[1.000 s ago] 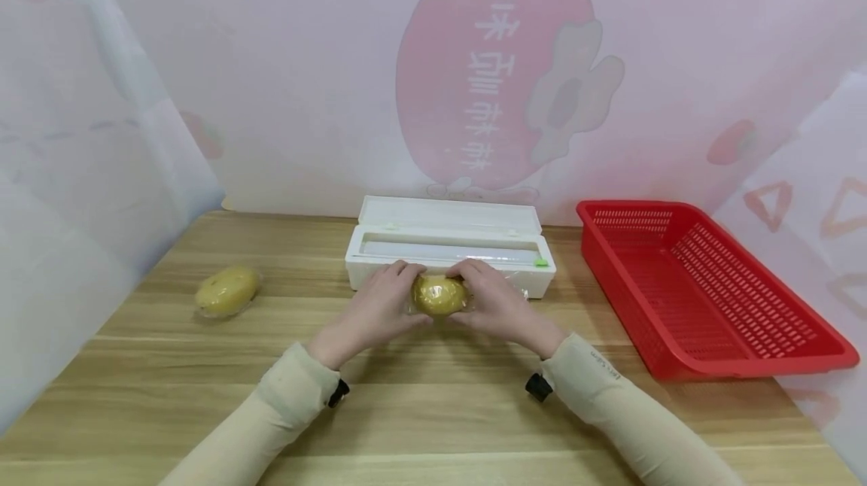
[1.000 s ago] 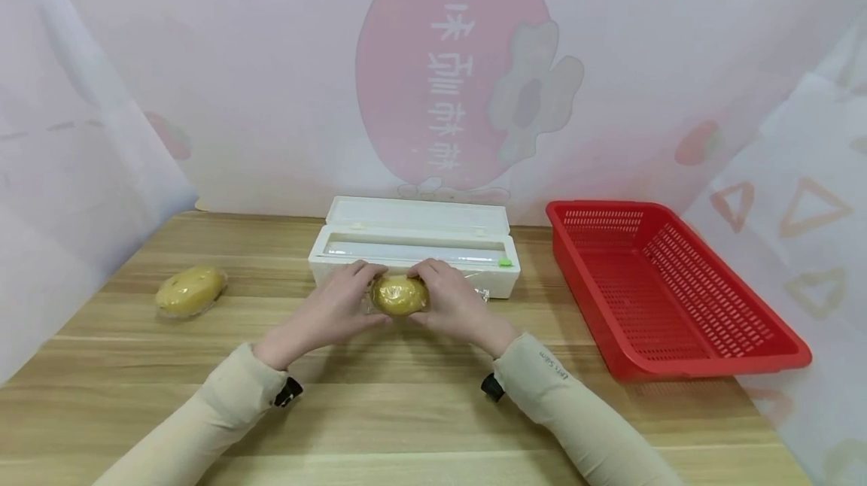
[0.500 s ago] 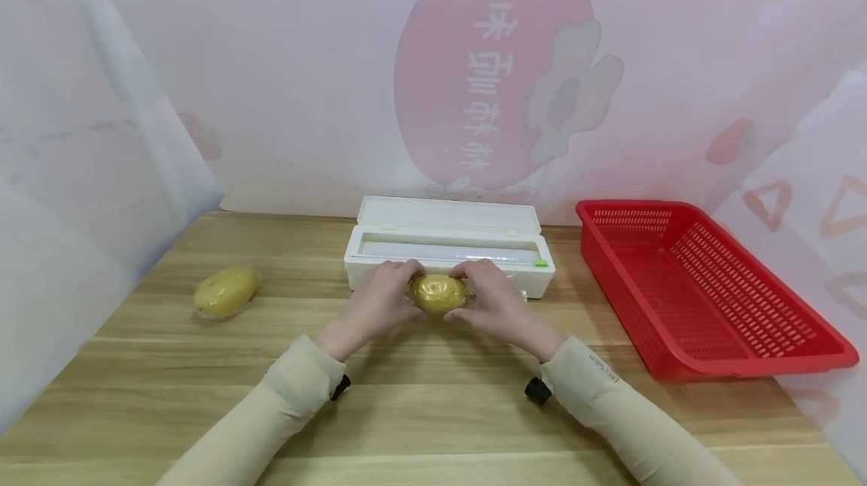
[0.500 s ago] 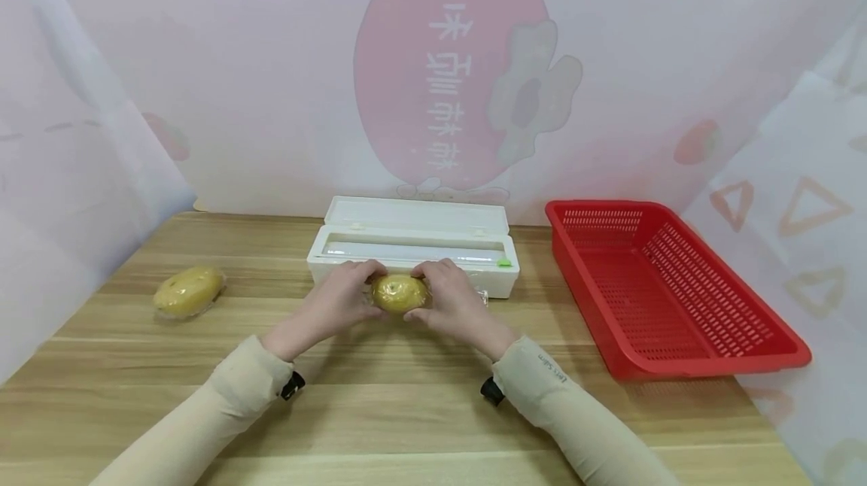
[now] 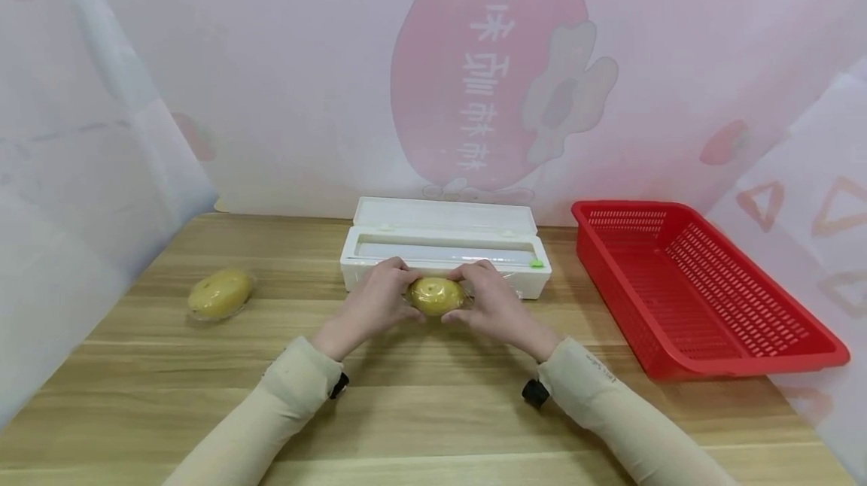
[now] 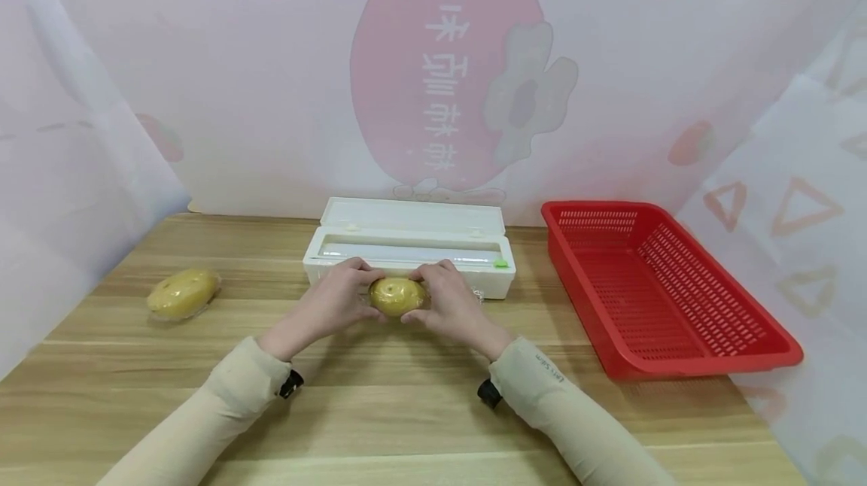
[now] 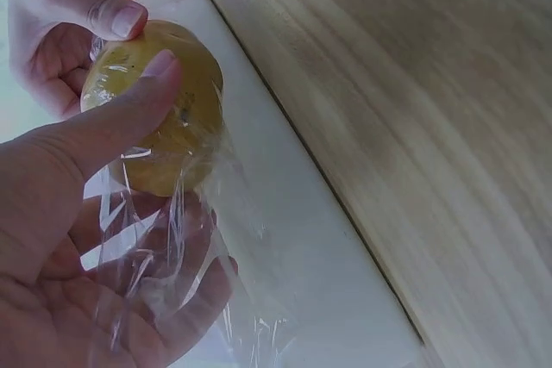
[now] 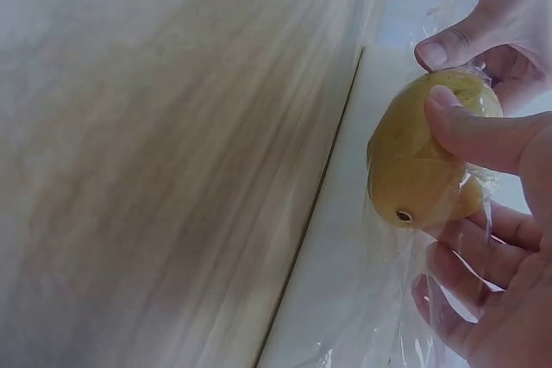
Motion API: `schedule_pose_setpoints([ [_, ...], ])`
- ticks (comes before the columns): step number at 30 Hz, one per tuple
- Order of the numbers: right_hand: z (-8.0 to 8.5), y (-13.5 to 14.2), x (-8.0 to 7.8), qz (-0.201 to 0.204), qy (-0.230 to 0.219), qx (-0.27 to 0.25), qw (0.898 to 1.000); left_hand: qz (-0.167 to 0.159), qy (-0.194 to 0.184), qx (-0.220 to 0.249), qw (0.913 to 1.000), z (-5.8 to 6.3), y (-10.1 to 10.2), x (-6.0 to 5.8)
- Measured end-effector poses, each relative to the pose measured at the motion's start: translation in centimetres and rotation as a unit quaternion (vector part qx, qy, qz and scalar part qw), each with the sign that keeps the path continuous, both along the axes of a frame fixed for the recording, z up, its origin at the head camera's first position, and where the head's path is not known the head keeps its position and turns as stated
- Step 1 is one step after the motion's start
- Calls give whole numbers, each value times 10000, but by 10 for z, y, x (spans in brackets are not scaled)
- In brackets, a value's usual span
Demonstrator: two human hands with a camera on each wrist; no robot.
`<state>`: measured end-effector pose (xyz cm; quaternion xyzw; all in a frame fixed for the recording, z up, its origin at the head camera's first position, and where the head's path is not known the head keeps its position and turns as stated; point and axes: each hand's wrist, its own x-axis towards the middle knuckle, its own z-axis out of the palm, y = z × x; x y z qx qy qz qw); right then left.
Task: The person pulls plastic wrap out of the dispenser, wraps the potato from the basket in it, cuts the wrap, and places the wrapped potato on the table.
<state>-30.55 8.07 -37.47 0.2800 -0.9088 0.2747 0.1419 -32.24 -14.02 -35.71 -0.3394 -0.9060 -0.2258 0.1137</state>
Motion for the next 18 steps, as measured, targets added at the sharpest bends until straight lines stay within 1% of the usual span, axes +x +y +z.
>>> schedule_pose_setpoints([
  [6, 2, 0, 0, 7, -59, 83, 9999, -57, -152, -59, 9999, 0, 0, -2],
  [13, 1, -1, -1, 11, -185, 115, 9998, -84, -65, -217, 9997, -2, 1, -3],
  [18, -1, 1, -2, -27, -208, 114, 9997, -146, -106, -181, 9997, -2, 1, -5],
])
